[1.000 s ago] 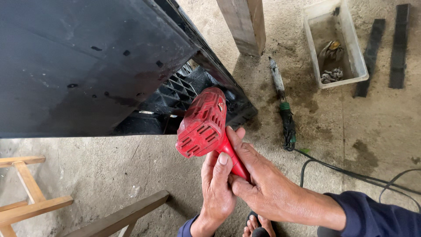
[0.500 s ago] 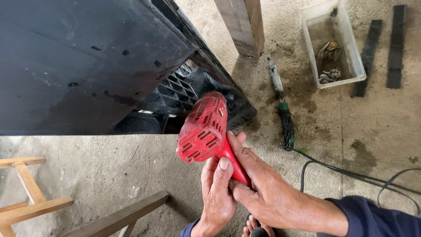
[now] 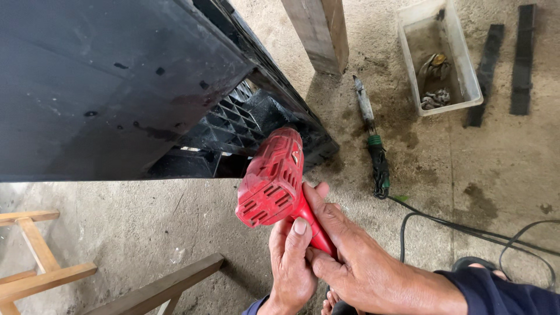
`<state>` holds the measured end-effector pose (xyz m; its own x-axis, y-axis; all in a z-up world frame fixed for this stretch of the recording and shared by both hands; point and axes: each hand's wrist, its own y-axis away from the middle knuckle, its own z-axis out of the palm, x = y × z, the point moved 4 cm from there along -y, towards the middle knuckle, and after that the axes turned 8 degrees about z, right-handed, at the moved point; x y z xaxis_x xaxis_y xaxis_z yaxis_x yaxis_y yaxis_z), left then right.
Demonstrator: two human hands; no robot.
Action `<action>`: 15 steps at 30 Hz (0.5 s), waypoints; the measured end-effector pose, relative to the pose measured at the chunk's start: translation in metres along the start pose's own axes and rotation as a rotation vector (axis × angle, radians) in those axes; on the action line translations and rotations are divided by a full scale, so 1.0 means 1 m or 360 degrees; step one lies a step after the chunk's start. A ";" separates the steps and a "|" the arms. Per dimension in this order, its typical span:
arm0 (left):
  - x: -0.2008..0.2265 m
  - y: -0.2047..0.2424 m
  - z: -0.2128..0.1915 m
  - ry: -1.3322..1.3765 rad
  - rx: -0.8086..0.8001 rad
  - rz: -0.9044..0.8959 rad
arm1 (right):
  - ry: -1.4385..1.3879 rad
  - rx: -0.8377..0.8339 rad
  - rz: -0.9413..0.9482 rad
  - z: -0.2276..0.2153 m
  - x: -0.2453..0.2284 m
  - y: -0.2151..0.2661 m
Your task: The person repairs a black plastic crate by using a heat gun to melt the plastic and then pressing and shaping it with a tool.
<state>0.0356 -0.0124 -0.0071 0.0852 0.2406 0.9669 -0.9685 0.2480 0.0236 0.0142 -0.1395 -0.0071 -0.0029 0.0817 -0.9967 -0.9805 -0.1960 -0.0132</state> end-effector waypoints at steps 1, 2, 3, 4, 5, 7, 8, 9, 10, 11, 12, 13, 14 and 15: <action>0.000 0.001 0.000 0.0000 0.0000 -0.0002 | -0.0001 0.0001 0.0001 0.000 0.000 0.001; 0.001 0.002 0.001 -0.0038 -0.0016 0.0013 | -0.0069 -0.0022 0.0052 0.001 0.001 0.003; 0.002 0.002 0.001 -0.0075 -0.0031 0.0030 | -0.0135 -0.0046 0.0100 0.001 0.002 0.003; 0.001 0.002 0.002 -0.0075 -0.0031 0.0031 | -0.0134 -0.0046 0.0099 0.001 0.002 0.003; 0.001 0.004 0.002 -0.0054 -0.0021 0.0024 | -0.0117 -0.0035 0.0080 0.001 0.002 0.004; 0.000 0.006 0.004 -0.0032 -0.0010 0.0017 | -0.0100 -0.0024 0.0062 0.001 0.004 0.006; -0.001 0.008 0.005 0.0031 0.0012 0.0000 | -0.0125 -0.0032 0.0078 0.002 0.005 0.007; -0.002 0.009 0.005 0.0093 0.0032 -0.0015 | -0.0148 -0.0041 0.0091 0.003 0.006 0.009; -0.002 0.009 0.006 0.0093 0.0030 -0.0013 | -0.0147 -0.0040 0.0088 0.003 0.007 0.010; -0.003 0.011 0.007 0.0072 0.0057 -0.0017 | -0.0113 -0.0015 0.0025 0.003 0.007 0.013; -0.004 0.012 0.006 0.0051 0.0084 -0.0022 | -0.0079 0.0010 -0.0039 0.003 0.008 0.015; -0.006 0.013 0.007 0.0051 0.0083 -0.0026 | -0.0081 0.0012 -0.0036 0.003 0.011 0.017; -0.007 0.014 0.007 0.0072 0.0091 -0.0039 | -0.0143 -0.0023 0.0052 0.004 0.016 0.018; -0.009 0.015 0.007 0.0093 0.0096 -0.0052 | -0.0206 -0.0057 0.0138 0.005 0.021 0.020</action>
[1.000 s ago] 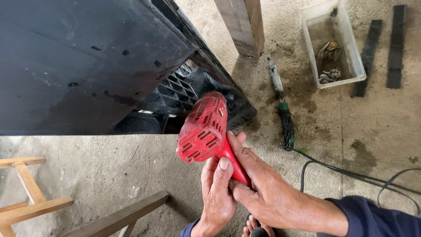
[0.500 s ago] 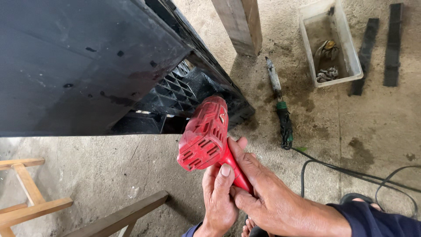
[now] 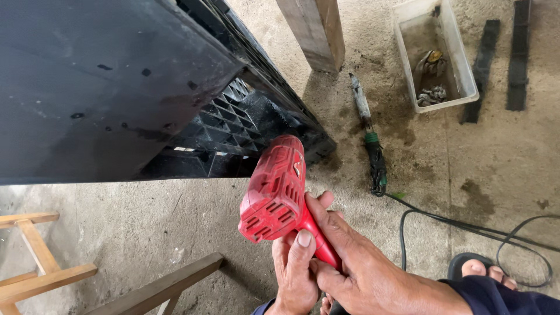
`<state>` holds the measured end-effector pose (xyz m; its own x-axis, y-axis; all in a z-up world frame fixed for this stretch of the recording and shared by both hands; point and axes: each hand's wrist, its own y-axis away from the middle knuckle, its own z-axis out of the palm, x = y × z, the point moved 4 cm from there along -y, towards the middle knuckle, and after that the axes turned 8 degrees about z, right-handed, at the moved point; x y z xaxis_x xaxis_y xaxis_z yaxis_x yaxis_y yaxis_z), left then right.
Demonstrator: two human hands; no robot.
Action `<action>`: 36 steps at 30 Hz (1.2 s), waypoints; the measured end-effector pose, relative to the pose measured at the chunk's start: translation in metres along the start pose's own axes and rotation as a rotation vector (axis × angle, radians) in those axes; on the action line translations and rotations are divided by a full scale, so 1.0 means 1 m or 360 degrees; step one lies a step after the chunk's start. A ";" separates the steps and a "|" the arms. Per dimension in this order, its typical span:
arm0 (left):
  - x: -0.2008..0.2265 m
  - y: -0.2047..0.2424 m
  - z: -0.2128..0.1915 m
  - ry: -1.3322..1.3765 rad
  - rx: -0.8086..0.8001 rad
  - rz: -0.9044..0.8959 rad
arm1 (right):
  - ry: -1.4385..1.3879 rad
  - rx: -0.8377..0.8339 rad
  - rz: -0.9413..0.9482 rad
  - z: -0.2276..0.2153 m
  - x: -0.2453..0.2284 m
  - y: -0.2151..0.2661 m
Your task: The person repairs a black plastic crate by using a heat gun to melt the plastic and then pressing and shaping it with a tool.
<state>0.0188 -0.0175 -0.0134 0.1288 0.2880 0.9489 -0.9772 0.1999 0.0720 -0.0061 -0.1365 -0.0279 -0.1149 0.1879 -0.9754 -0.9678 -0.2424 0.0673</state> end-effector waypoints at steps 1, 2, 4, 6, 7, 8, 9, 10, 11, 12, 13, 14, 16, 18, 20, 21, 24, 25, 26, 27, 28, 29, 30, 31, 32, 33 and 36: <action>-0.001 0.001 0.000 -0.0001 -0.0002 -0.0004 | -0.0003 0.0003 0.0002 -0.001 0.002 0.002; -0.002 0.001 0.001 0.0014 0.0013 0.0003 | 0.0104 0.0030 -0.0129 -0.003 0.001 0.004; -0.003 0.002 0.002 0.0031 0.0026 0.0011 | 0.0213 0.0055 -0.0262 -0.004 0.001 0.006; -0.004 0.004 0.004 0.0054 0.0022 0.0007 | 0.0237 0.0034 -0.0032 -0.004 0.008 0.008; -0.004 0.006 0.005 0.0053 0.0024 0.0004 | 0.0235 0.0033 -0.0030 -0.004 0.010 0.009; -0.007 0.009 0.006 0.0092 0.0069 -0.0047 | 0.0304 0.0037 -0.0057 -0.004 0.011 0.011; -0.009 0.011 0.006 0.0132 0.0115 -0.0098 | 0.0374 0.0040 -0.0085 -0.004 0.013 0.012; -0.010 0.012 0.005 0.0132 0.0116 -0.0100 | 0.0373 0.0040 -0.0084 -0.004 0.014 0.013; -0.010 0.013 0.004 0.0059 0.0058 -0.0069 | 0.0354 0.0044 -0.0102 -0.004 0.016 0.015; -0.012 0.014 0.003 -0.0012 -0.0001 -0.0037 | 0.0337 0.0048 -0.0121 -0.005 0.017 0.016; -0.016 0.015 0.000 -0.0011 0.0000 -0.0037 | 0.0338 0.0048 -0.0121 -0.006 0.020 0.018; -0.020 0.017 -0.001 -0.0034 -0.0051 0.0012 | 0.0286 0.0037 -0.0144 -0.008 0.021 0.020; -0.031 0.022 -0.005 -0.0057 -0.0098 0.0063 | 0.0235 0.0022 -0.0166 -0.010 0.027 0.024; -0.046 0.028 -0.011 -0.0150 -0.0115 0.0071 | 0.0401 0.0061 -0.0197 -0.013 0.036 0.029; -0.060 0.033 -0.016 -0.0235 -0.0198 0.0184 | 0.0363 -0.0002 -0.0115 -0.018 0.052 0.033; -0.067 0.035 -0.020 -0.0321 -0.0280 0.0293 | 0.0324 -0.0064 -0.0032 -0.020 0.062 0.035; -0.096 0.049 -0.038 -0.0586 -0.0565 0.0231 | 0.0246 -0.0043 -0.0242 -0.030 0.087 0.044; -0.105 0.052 -0.043 -0.0584 -0.0554 0.0241 | 0.0252 -0.0056 -0.0245 -0.029 0.095 0.048; -0.110 0.055 -0.040 -0.0987 -0.0631 0.0593 | 0.0307 -0.0030 -0.0221 -0.029 0.103 0.051; -0.112 0.057 -0.036 -0.1396 -0.0692 0.0943 | 0.0362 -0.0003 -0.0198 -0.033 0.110 0.053; -0.113 0.061 -0.037 -0.1401 -0.0686 0.0936 | 0.0357 -0.0010 -0.0195 -0.035 0.115 0.055; -0.117 0.062 -0.039 -0.1031 -0.0594 0.0552 | 0.0351 -0.0012 -0.0127 -0.037 0.120 0.057; -0.122 0.064 -0.039 -0.0651 -0.0492 0.0178 | 0.0351 -0.0017 -0.0060 -0.040 0.125 0.058; -0.118 0.065 -0.038 -0.0651 -0.0481 0.0178 | 0.0351 -0.0028 -0.0058 -0.042 0.127 0.060; -0.114 0.064 -0.037 -0.0697 -0.0545 0.0204 | 0.0345 -0.0028 -0.0140 -0.042 0.126 0.060; -0.110 0.062 -0.035 -0.0743 -0.0608 0.0229 | 0.0338 -0.0029 -0.0223 -0.043 0.124 0.060; -0.106 0.059 -0.031 -0.0830 -0.0525 0.0321 | 0.0351 -0.0022 -0.0175 -0.041 0.124 0.058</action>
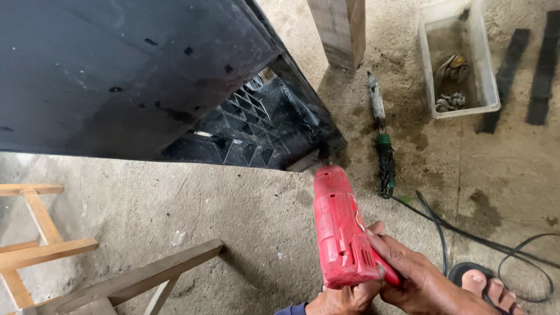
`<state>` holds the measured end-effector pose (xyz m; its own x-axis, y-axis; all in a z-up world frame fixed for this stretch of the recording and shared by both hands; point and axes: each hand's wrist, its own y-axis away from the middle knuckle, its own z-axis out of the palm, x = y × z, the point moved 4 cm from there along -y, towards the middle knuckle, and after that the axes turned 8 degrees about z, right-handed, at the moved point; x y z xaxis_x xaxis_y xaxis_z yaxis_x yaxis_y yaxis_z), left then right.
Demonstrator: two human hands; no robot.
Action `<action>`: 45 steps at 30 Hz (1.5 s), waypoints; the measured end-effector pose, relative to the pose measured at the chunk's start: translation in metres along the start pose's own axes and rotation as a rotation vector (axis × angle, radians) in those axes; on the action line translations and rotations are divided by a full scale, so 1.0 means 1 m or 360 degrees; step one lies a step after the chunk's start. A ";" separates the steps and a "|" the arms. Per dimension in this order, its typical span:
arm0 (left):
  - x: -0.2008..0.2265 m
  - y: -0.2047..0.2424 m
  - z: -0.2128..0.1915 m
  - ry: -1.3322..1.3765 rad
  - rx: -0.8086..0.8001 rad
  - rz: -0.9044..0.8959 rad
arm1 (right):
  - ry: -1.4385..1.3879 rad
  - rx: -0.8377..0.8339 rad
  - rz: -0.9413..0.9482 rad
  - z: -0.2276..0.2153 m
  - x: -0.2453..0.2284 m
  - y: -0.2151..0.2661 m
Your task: The person repairs a black plastic crate by using a heat gun to melt the plastic and then pressing and shaping it with a tool.
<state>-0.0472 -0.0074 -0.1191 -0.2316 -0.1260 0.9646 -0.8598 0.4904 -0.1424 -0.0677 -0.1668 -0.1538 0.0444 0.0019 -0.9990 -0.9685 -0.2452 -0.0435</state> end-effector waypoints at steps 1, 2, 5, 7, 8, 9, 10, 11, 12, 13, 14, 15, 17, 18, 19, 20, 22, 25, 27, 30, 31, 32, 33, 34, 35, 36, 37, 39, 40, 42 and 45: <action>0.002 0.000 -0.001 0.0000 -0.0003 -0.0003 | -0.0002 0.0003 0.0003 0.000 -0.002 -0.001; 0.001 0.000 0.000 0.0074 0.0005 -0.0058 | -0.0014 -0.0009 -0.0007 0.000 -0.003 -0.003; 0.002 0.000 -0.002 0.0081 0.0022 -0.0064 | -0.0009 -0.0006 -0.0036 0.000 -0.009 -0.007; 0.000 0.000 -0.001 0.0017 0.0042 -0.0009 | 0.0015 -0.0002 -0.0057 0.000 -0.012 -0.010; -0.001 0.000 -0.001 -0.0015 0.0060 0.0041 | 0.0036 0.0049 -0.0114 0.000 -0.015 -0.011; -0.002 0.000 -0.001 -0.0047 0.0078 0.0092 | 0.0056 0.0099 -0.0170 -0.001 -0.016 -0.012; -0.004 0.000 -0.003 -0.0047 0.0080 0.0087 | 0.0054 0.0097 -0.0167 -0.002 -0.016 -0.012; -0.002 -0.001 -0.003 -0.0301 -0.0050 0.0273 | 0.0057 0.0075 -0.0129 -0.002 -0.015 -0.012; 0.000 -0.002 -0.002 -0.0553 -0.0184 0.0458 | 0.0062 0.0051 -0.0094 -0.003 -0.013 -0.013; 0.001 -0.001 -0.001 -0.0555 -0.0181 0.0457 | 0.0061 0.0047 -0.0096 -0.002 -0.013 -0.013; 0.001 -0.001 -0.001 -0.0400 -0.0066 0.0355 | 0.0044 0.0057 -0.0132 -0.001 -0.013 -0.014; 0.000 -0.003 -0.002 -0.0240 0.0046 0.0250 | 0.0027 0.0067 -0.0169 -0.002 -0.013 -0.014; 0.000 -0.005 -0.002 -0.0223 0.0045 0.0179 | 0.0059 0.0080 -0.0173 -0.001 -0.012 -0.015; -0.001 -0.006 -0.002 -0.0201 0.0040 0.0110 | 0.0094 0.0097 -0.0175 -0.001 -0.011 -0.015; 0.000 -0.006 -0.002 -0.0201 0.0044 0.0107 | 0.0093 0.0092 -0.0174 -0.001 -0.011 -0.015; 0.002 -0.007 -0.003 -0.0117 0.0066 0.0109 | 0.0092 0.0111 -0.0200 0.000 -0.011 -0.015; 0.004 -0.008 -0.005 -0.0033 0.0086 0.0111 | 0.0091 0.0131 -0.0227 0.000 -0.011 -0.014; 0.005 -0.008 -0.005 -0.0027 0.0036 0.0208 | 0.0101 0.0133 -0.0187 0.000 -0.009 -0.013; 0.003 -0.008 -0.004 -0.0149 -0.0023 0.0307 | 0.0086 0.0153 -0.0163 -0.001 -0.008 -0.014; -0.001 -0.007 0.000 -0.0435 -0.0074 0.0481 | 0.0061 0.0155 -0.0173 -0.001 -0.009 -0.014; -0.001 -0.005 0.000 -0.0433 -0.0075 0.0479 | 0.0061 0.0155 -0.0170 -0.001 -0.010 -0.013; -0.003 -0.004 -0.001 -0.0305 -0.0045 0.0413 | 0.0076 0.0160 -0.0158 -0.001 -0.010 -0.014; -0.005 -0.003 -0.001 -0.0176 -0.0016 0.0346 | 0.0091 0.0165 -0.0146 -0.002 -0.011 -0.014; -0.007 -0.003 -0.002 -0.0176 -0.0015 0.0344 | 0.0090 0.0164 -0.0144 -0.002 -0.012 -0.015; -0.007 -0.004 -0.001 -0.0453 -0.0068 0.0456 | 0.0082 0.0155 -0.0147 -0.002 -0.012 -0.015; -0.007 -0.004 0.002 -0.0730 -0.0121 0.0567 | 0.0074 0.0145 -0.0151 -0.002 -0.013 -0.016; -0.008 -0.003 0.005 -0.0731 -0.0119 0.0566 | 0.0074 0.0143 -0.0151 -0.003 -0.013 -0.017; -0.018 -0.005 0.004 -0.0248 0.0064 0.0097 | 0.0093 0.0113 -0.0180 -0.003 -0.015 -0.018; -0.015 -0.006 0.003 -0.0248 0.0064 0.0096 | 0.0092 0.0113 -0.0178 -0.003 -0.015 -0.018; -0.011 -0.007 0.000 -0.0083 0.0076 0.0011 | 0.0080 0.0096 -0.0098 -0.003 -0.012 -0.019; -0.002 -0.011 -0.004 0.0057 0.0046 0.0005 | 0.0082 0.0108 -0.0113 -0.003 -0.011 -0.019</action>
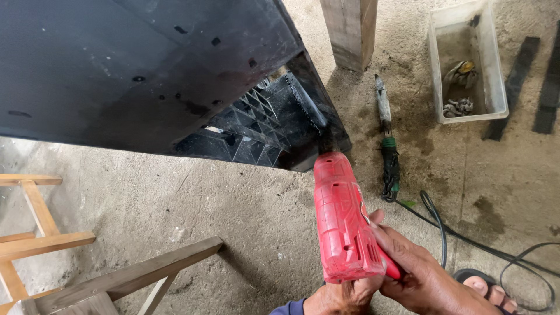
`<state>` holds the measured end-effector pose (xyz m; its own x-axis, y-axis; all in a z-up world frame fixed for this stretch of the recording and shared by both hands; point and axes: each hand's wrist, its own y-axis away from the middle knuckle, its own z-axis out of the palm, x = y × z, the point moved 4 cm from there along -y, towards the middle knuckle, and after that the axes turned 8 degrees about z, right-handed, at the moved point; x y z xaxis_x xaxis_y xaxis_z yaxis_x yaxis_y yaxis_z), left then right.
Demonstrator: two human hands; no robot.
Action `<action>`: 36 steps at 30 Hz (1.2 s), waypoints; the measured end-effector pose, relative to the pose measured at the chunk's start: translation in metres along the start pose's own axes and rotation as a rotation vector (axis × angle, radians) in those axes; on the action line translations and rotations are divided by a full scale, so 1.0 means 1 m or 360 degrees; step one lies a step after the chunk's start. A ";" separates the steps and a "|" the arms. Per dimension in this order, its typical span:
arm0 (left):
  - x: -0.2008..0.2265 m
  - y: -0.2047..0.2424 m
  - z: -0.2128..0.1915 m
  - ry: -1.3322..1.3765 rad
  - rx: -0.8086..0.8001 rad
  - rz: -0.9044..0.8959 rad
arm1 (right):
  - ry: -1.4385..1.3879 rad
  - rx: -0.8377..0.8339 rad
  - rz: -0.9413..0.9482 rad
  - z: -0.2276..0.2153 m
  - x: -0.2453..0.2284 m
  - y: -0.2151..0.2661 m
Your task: The person repairs a black plastic crate by using a heat gun to melt the plastic and then pressing and shaping it with a tool.
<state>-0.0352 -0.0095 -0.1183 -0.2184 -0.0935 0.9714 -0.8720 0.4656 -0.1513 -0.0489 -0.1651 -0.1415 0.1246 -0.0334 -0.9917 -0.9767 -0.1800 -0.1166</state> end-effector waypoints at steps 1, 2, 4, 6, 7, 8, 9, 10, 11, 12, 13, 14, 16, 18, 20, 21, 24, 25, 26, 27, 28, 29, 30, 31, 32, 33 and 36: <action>0.003 -0.001 -0.002 0.0001 0.0001 0.0002 | 0.0002 -0.0001 -0.0001 0.000 0.000 0.000; 0.007 -0.002 -0.003 -0.0023 -0.0032 0.0047 | -0.0034 -0.0012 0.0009 0.001 0.000 0.000; 0.010 -0.005 -0.004 -0.0046 -0.0063 0.0092 | -0.0070 -0.0024 0.0018 0.001 -0.001 -0.001; 0.010 -0.006 -0.004 0.0038 -0.0052 0.0091 | -0.0012 0.0008 -0.0029 0.001 -0.004 -0.001; 0.011 -0.006 -0.005 0.0038 -0.0050 0.0091 | -0.0012 0.0006 -0.0030 0.001 -0.005 -0.001; 0.010 -0.006 -0.004 0.0028 -0.0048 0.0081 | -0.0002 0.0005 0.0000 0.001 -0.006 -0.001; 0.010 -0.007 -0.005 0.0023 -0.0045 0.0078 | 0.0008 0.0005 0.0028 0.001 -0.006 -0.002; 0.010 -0.007 -0.005 0.0018 -0.0047 0.0075 | 0.0009 0.0005 0.0026 0.000 -0.006 -0.003; 0.010 -0.008 -0.006 0.0018 -0.0056 0.0071 | 0.0022 0.0006 0.0016 0.000 -0.007 -0.004; 0.010 -0.008 -0.007 0.0013 -0.0055 0.0069 | 0.0034 0.0007 0.0006 0.000 -0.007 -0.004; 0.010 -0.008 -0.006 0.0007 -0.0052 0.0064 | 0.0034 0.0003 0.0007 0.001 -0.007 -0.004; 0.010 -0.007 -0.007 0.0001 -0.0051 0.0059 | 0.0031 0.0003 -0.0010 0.001 -0.007 -0.003; 0.010 -0.008 -0.007 -0.0012 -0.0067 0.0058 | 0.0029 0.0009 -0.0029 0.001 -0.008 -0.004; 0.011 -0.007 -0.007 -0.0025 -0.0070 0.0052 | 0.0015 -0.0017 0.0002 0.000 -0.007 -0.003; 0.011 -0.008 -0.009 -0.0023 -0.0081 0.0051 | 0.0015 -0.0008 -0.0031 0.000 -0.008 -0.004; 0.012 -0.007 -0.009 -0.0026 -0.0078 0.0050 | 0.0014 -0.0001 -0.0064 0.000 -0.009 -0.004; 0.013 -0.003 -0.008 -0.0055 -0.0088 0.0043 | -0.0043 -0.0001 -0.0037 0.002 -0.010 -0.002; 0.011 -0.004 -0.008 -0.0063 -0.0087 0.0051 | -0.0040 0.0001 -0.0041 0.002 -0.010 -0.003; 0.010 -0.003 -0.008 -0.0080 -0.0094 0.0069 | -0.0005 0.0017 -0.0060 0.001 -0.010 -0.004; 0.009 -0.001 -0.008 -0.0067 -0.0083 0.0086 | 0.0027 0.0032 -0.0073 0.001 -0.010 -0.004; 0.006 0.000 -0.007 -0.0066 -0.0084 0.0085 | 0.0027 0.0033 -0.0071 0.000 -0.010 -0.003; 0.004 0.000 -0.005 -0.0135 -0.0085 0.0158 | 0.0025 0.0016 -0.0073 0.000 -0.009 -0.001; 0.002 0.001 -0.003 -0.0204 -0.0085 0.0232 | 0.0023 -0.0001 -0.0075 0.000 -0.008 0.000; -0.001 0.002 -0.002 -0.0190 -0.0095 0.0238 | 0.0036 0.0010 -0.0070 -0.002 -0.005 0.001; -0.003 0.002 -0.001 -0.0201 -0.0106 0.0249 | 0.0084 -0.0003 -0.0099 -0.004 -0.003 0.003; -0.003 0.004 0.001 -0.0169 -0.0114 0.0208 | 0.0130 -0.0013 -0.0114 -0.004 -0.001 0.009; 0.003 0.008 0.008 -0.0034 -0.0115 0.0051 | -0.0662 -0.0185 0.0697 0.012 0.029 0.027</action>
<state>-0.0462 -0.0126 -0.1184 -0.2558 -0.0957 0.9620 -0.8306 0.5310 -0.1680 -0.0735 -0.1592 -0.1738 -0.3853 0.2538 -0.8872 -0.8935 -0.3431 0.2899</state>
